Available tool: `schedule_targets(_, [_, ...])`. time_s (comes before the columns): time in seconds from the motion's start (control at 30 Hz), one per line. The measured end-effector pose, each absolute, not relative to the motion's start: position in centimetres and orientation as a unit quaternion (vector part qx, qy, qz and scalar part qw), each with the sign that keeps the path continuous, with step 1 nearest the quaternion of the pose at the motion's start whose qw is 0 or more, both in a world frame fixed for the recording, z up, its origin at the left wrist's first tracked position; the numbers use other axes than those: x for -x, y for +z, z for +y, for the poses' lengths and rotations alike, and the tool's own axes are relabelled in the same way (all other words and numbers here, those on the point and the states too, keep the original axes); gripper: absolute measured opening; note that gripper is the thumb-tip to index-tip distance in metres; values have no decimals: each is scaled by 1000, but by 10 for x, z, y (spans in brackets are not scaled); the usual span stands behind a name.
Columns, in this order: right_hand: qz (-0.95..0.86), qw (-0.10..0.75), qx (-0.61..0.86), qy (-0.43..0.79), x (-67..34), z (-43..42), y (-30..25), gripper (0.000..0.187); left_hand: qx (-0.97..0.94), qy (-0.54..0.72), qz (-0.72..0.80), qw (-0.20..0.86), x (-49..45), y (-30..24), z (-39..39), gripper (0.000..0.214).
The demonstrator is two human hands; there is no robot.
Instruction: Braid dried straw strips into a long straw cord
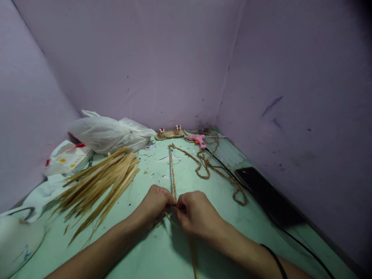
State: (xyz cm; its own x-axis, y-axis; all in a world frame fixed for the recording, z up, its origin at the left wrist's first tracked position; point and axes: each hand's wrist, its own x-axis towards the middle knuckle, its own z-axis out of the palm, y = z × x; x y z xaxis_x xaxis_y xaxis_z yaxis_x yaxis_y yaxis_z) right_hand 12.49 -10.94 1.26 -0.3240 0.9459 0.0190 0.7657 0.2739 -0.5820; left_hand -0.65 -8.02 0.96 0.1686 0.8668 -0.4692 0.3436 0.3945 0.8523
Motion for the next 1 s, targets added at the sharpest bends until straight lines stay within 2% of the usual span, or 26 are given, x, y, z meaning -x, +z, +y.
schedule_targets(0.13, [-818, 181, 510, 197, -115, -120, 4, 20, -512, 196, 587, 596, 9, 22, -78, 5])
schedule_targets(0.27, [-807, 189, 513, 223, -120, -118, 9, 22, -537, 206, 561, 596, 16, 17, -74, 5])
schedule_targets(0.37, [-728, 265, 570, 272, -130, -104, 16, 31, -505, 241, 527, 639, 21, 11, -73, 9])
schedule_targets(0.47, [-599, 368, 585, 404, -133, -89, 16, 26, -493, 260, 506, 658, 23, 8, -75, 15])
schedule_targets(0.57, [-459, 338, 512, 642, -126, -85, 9, 15, -503, 268, 475, 670, 23, 7, -76, 15])
schedule_targets(0.63, [-420, 309, 475, 709, -121, -87, 3, 12, -512, 260, 467, 673, 22, 5, -76, 13])
schedule_targets(0.83, [-503, 273, 560, 599, -120, -87, -4, 14, -590, 230, 495, 596, 24, 0, -73, 13])
schedule_targets(1.0, [-443, 302, 530, 657, -113, -90, 1, 10, -618, 221, 496, 569, 24, 0, -74, 12])
